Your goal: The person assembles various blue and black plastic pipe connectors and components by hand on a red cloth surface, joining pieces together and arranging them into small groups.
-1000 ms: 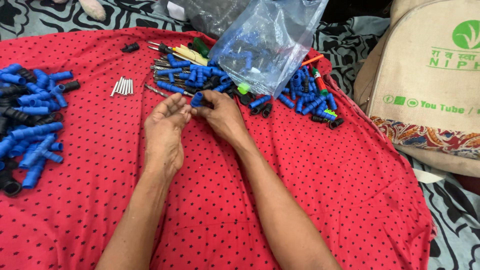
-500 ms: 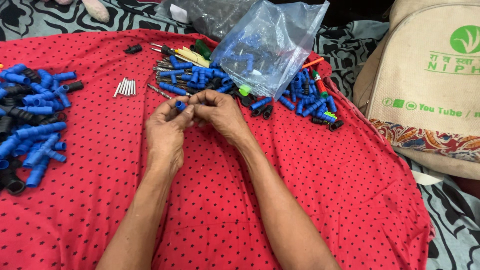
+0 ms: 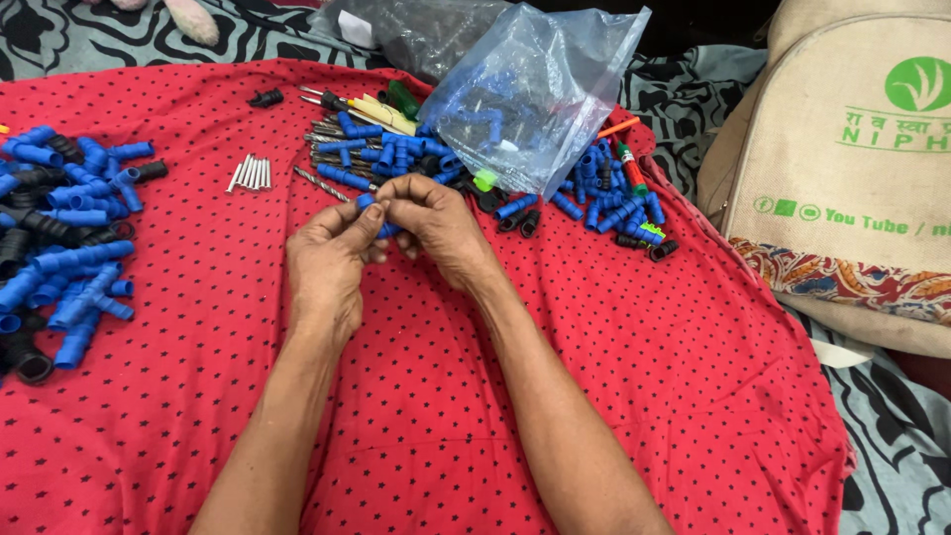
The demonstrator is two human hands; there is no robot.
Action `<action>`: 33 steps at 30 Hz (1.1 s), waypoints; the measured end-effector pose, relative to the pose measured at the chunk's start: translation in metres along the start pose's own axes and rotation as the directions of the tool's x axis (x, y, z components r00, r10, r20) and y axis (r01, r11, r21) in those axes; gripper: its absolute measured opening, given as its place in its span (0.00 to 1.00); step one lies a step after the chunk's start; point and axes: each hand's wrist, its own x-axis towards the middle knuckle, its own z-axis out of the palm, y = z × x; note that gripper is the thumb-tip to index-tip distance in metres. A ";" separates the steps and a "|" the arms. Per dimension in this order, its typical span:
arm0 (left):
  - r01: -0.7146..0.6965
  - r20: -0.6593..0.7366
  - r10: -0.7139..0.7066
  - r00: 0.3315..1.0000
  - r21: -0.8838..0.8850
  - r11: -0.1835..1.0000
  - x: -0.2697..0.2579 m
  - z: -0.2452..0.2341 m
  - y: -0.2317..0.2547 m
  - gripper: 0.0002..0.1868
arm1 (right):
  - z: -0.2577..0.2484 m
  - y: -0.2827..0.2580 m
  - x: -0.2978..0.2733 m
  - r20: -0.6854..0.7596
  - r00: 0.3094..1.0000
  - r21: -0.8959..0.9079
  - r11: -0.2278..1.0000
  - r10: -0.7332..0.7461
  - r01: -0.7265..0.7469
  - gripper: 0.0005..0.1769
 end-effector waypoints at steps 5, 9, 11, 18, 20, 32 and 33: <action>-0.170 -0.018 0.171 0.985 0.044 0.984 0.002 -0.001 -0.002 0.10 | 0.001 -0.001 0.001 0.039 0.999 0.045 0.999 0.024 -0.026 0.09; -0.226 -0.025 0.226 0.974 -0.038 0.973 0.005 -0.005 -0.005 0.11 | 0.001 0.002 0.002 0.046 0.999 0.069 0.998 -0.017 0.013 0.09; -0.208 -0.031 0.206 0.978 -0.077 0.975 0.005 -0.007 -0.004 0.11 | 0.002 0.004 0.001 -0.019 0.989 -0.038 0.988 -0.150 0.149 0.11; -0.011 -0.014 0.010 1.000 -0.141 0.990 0.000 0.000 0.008 0.04 | 0.007 0.004 -0.005 0.003 0.845 -0.318 0.800 -0.535 0.508 0.08; 0.073 -0.024 -0.076 0.997 -0.088 0.993 -0.002 0.001 0.011 0.06 | 0.006 0.005 -0.005 0.012 0.843 -0.273 0.810 -0.537 0.519 0.06; -0.015 0.069 0.026 0.997 -0.165 0.986 0.000 -0.006 0.007 0.11 | 0.001 -0.007 -0.004 -0.012 1.000 0.151 0.988 -0.018 0.019 0.10; -0.033 0.054 0.044 0.998 -0.177 0.984 0.001 -0.008 0.007 0.10 | 0.002 -0.007 -0.004 -0.012 1.000 0.151 0.988 -0.018 0.019 0.10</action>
